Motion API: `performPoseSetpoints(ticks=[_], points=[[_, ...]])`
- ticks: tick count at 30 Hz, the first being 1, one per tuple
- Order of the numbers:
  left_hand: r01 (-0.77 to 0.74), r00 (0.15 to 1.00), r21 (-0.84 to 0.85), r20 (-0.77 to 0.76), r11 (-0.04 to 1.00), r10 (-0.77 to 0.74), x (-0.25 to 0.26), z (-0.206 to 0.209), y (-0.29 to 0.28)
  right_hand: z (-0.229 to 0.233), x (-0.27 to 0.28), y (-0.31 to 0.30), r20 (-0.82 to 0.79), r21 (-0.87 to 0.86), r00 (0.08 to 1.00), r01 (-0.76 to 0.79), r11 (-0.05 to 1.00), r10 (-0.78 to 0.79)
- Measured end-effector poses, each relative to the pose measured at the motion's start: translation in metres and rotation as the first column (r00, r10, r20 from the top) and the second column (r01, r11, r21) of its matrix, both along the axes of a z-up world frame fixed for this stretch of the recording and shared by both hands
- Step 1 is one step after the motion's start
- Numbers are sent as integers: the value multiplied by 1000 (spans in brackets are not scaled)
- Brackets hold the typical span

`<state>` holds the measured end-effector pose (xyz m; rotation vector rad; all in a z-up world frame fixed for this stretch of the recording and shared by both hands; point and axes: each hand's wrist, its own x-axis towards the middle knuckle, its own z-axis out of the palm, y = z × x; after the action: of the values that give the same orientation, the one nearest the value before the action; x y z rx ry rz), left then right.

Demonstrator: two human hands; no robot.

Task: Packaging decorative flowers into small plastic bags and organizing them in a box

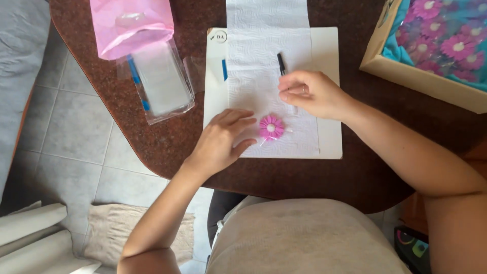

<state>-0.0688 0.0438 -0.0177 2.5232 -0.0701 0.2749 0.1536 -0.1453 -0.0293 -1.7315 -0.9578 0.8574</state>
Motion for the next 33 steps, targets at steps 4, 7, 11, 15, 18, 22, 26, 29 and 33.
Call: performPoseSetpoints(ticks=[4, 7, 11, 15, 18, 22, 26, 29, 33], points=[[49, 998, 49, 37, 998, -51, -2, -23, -3, 8, -4, 15, 2, -69, 999, 38, 997, -38], [39, 998, 61, 51, 997, -42, -5, -23, -4, 4, -4, 29, -50, -102, 997, 54, 993, -60], [41, 997, 56, 62, 998, -45, -7, -20, -6, -13, 2, 45, 57, -152, 998, 47, 987, -39], [44, 997, 54, 59, 998, -48, -8, -21, -6, -38, 5, 57, 361, -248, 932, 74, 966, 21], [44, 997, 49, 60, 998, -47, -8, -22, -8, -41, 3, 58, 508, -230, 861, 113, 967, 20], [-93, 990, -90, 100, 992, 102, -12, -17, -13, 12, -16, 39, 229, 36, 973, -37, 999, 28], [-142, 941, -567, 177, 811, 288, -12, -25, -17, 85, -25, 22, -167, 63, 965, -192, 979, 200], [-28, 992, -999, -32, -35, 123, -2, -20, -27, 94, -7, 14, -462, 373, 842, -99, 923, 277], [200, 971, -954, 223, -221, -85, -6, 38, -46, 115, 7, 14, -659, 426, 684, -5, 905, 314]])
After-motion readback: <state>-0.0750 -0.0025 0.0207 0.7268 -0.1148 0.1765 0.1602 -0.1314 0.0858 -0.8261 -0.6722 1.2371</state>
